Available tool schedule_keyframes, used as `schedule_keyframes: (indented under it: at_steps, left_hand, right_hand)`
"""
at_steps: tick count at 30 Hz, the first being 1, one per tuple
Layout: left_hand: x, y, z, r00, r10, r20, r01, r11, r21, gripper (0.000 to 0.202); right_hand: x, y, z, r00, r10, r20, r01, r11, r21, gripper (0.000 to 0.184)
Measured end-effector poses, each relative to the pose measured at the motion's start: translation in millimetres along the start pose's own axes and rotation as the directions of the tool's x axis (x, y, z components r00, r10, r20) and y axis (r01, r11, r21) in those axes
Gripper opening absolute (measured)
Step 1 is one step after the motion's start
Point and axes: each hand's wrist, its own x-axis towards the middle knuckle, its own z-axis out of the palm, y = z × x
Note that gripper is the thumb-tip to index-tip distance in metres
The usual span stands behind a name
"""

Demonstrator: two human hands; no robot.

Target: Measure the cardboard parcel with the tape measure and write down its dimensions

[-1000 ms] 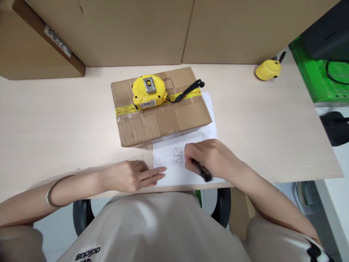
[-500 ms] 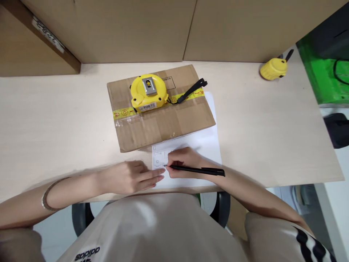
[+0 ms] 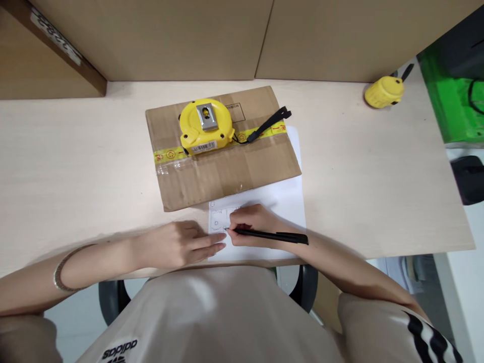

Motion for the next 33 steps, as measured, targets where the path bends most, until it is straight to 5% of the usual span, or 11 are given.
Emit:
schedule_keyframes:
  at_steps: [10,33]
  left_hand:
    - [-5.1,2.5,-2.0,0.998,0.062,0.016,-0.064,0.99,0.127,0.036]
    - [-6.2,2.6,4.4,0.998,0.044,-0.036,-0.042,0.997,0.06,0.032]
  right_hand:
    - [1.2,-0.3,0.9,0.999,0.013,0.042,-0.014,1.0,0.006,0.014]
    - [2.9,-3.2,2.3,0.999,-0.022,0.033,0.023,0.999,-0.023,0.015]
